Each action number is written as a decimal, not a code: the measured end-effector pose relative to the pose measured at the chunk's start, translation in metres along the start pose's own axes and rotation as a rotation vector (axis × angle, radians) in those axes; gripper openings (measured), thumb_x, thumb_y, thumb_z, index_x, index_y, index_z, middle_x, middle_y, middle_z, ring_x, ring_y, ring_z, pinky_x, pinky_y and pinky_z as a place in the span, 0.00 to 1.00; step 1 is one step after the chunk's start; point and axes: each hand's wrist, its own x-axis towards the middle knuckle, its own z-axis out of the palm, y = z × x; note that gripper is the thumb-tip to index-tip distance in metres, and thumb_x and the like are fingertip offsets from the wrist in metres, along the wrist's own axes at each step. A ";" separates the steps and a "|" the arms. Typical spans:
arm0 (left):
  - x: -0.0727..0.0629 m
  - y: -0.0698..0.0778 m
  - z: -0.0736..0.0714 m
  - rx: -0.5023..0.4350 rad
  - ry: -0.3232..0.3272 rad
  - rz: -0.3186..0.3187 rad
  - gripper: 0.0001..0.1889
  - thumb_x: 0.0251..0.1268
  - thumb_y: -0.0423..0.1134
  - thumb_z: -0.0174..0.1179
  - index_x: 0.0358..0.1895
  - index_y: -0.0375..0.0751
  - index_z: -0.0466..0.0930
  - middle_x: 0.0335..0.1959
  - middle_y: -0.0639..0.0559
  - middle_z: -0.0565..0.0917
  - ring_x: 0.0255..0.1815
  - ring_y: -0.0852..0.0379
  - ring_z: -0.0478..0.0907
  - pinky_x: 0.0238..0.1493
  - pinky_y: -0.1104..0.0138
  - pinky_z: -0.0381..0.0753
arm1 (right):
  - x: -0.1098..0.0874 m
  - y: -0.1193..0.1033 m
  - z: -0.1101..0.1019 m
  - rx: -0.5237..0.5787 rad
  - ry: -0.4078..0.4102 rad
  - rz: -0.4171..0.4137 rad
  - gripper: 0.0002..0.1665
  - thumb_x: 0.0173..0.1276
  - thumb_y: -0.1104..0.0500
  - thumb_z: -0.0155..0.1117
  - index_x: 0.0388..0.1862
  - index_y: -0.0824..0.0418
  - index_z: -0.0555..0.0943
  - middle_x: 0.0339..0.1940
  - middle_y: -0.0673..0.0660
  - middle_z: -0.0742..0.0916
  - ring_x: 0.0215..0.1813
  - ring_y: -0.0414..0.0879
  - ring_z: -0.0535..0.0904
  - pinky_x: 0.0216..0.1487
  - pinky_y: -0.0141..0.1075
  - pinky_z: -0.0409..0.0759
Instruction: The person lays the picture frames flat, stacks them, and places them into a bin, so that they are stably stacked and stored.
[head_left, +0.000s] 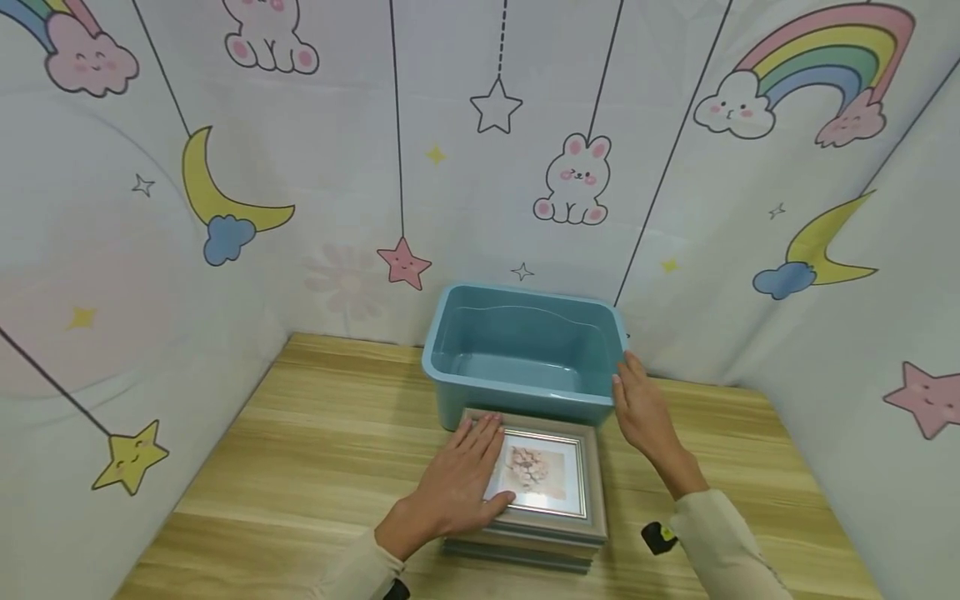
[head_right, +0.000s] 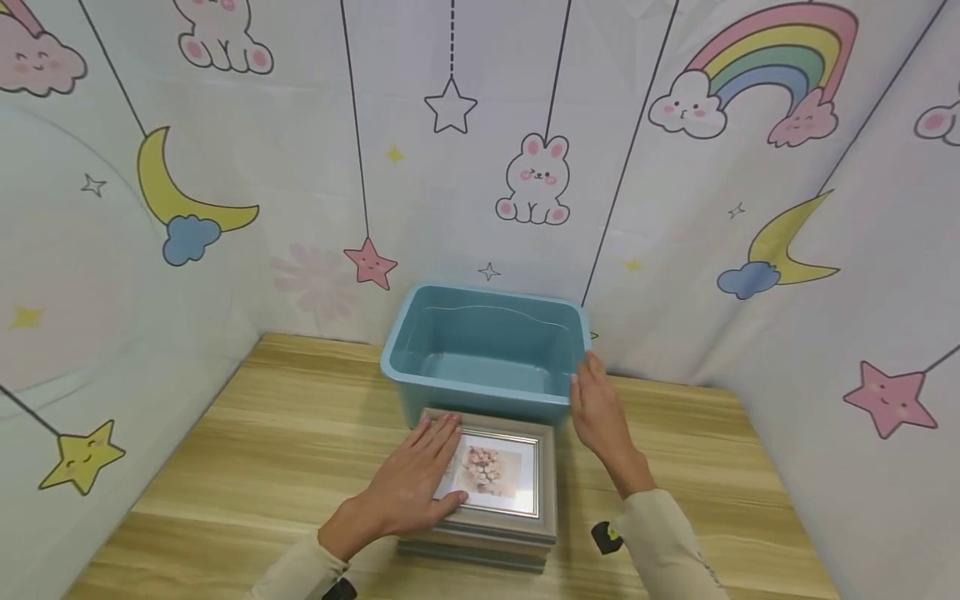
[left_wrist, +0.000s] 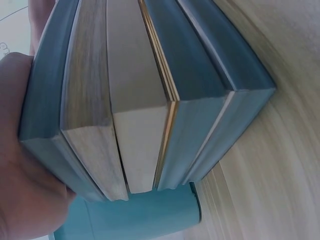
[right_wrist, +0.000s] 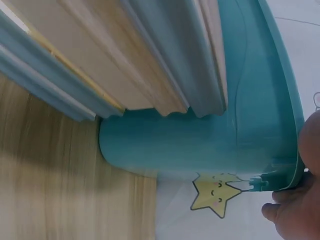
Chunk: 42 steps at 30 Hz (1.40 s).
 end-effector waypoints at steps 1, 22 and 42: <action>0.001 0.000 0.000 -0.001 -0.004 0.004 0.45 0.70 0.65 0.47 0.77 0.32 0.55 0.81 0.40 0.54 0.83 0.48 0.50 0.81 0.54 0.50 | -0.001 0.001 0.000 0.042 -0.003 0.013 0.30 0.83 0.58 0.39 0.72 0.80 0.60 0.77 0.78 0.59 0.79 0.72 0.52 0.76 0.64 0.53; -0.013 -0.016 0.015 -1.408 0.054 -0.603 0.50 0.71 0.54 0.57 0.77 0.22 0.39 0.78 0.21 0.45 0.79 0.26 0.43 0.77 0.38 0.48 | -0.103 0.002 0.035 0.903 -0.344 0.557 0.50 0.80 0.35 0.35 0.79 0.73 0.41 0.76 0.77 0.60 0.77 0.74 0.55 0.75 0.68 0.53; -0.021 -0.007 0.035 -1.595 0.174 -0.662 0.47 0.69 0.44 0.58 0.77 0.21 0.38 0.75 0.18 0.52 0.74 0.29 0.59 0.74 0.45 0.64 | -0.110 -0.016 0.059 0.919 -0.272 0.606 0.41 0.76 0.53 0.50 0.79 0.72 0.51 0.55 0.65 0.82 0.43 0.44 0.82 0.43 0.35 0.83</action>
